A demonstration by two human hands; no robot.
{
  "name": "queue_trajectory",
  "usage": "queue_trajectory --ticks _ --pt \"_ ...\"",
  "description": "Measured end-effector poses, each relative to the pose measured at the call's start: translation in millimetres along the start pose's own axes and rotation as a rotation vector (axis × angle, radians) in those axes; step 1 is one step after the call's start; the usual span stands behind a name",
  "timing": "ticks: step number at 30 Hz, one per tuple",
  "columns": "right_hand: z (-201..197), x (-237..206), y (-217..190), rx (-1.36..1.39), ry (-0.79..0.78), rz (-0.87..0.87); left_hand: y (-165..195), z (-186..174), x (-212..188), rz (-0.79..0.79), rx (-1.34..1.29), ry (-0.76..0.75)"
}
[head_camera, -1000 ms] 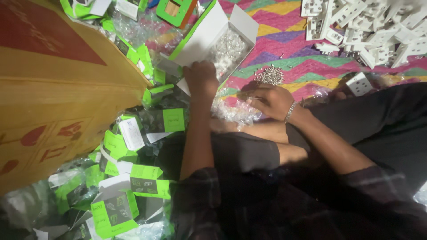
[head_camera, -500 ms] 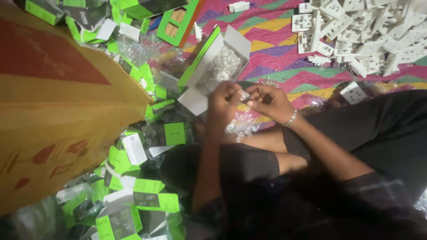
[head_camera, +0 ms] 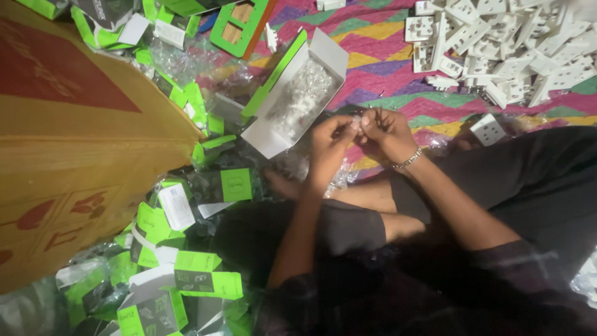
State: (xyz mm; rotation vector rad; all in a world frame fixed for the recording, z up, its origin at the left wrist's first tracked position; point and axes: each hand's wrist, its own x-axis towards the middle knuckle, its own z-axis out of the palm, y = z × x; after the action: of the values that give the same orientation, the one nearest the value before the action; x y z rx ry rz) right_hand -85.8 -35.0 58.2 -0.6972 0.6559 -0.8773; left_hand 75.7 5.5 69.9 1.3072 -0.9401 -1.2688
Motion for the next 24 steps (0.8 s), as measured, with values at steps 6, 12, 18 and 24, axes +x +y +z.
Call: queue_trajectory --ticks 6,12,18,24 --pt "7.0 -3.8 -3.4 -0.41 0.066 -0.02 -9.7 5.4 2.6 -0.055 0.16 0.046" --pt "9.0 0.2 -19.5 -0.19 0.112 0.037 -12.9 5.5 4.1 -0.038 -0.168 -0.08" --pt "15.0 -4.5 -20.0 -0.536 0.144 0.064 -6.4 6.0 4.8 0.04 -0.089 -0.016" --pt "16.6 -2.7 -22.9 -0.587 0.033 -0.13 0.7 3.4 4.5 -0.09 -0.062 -0.045"
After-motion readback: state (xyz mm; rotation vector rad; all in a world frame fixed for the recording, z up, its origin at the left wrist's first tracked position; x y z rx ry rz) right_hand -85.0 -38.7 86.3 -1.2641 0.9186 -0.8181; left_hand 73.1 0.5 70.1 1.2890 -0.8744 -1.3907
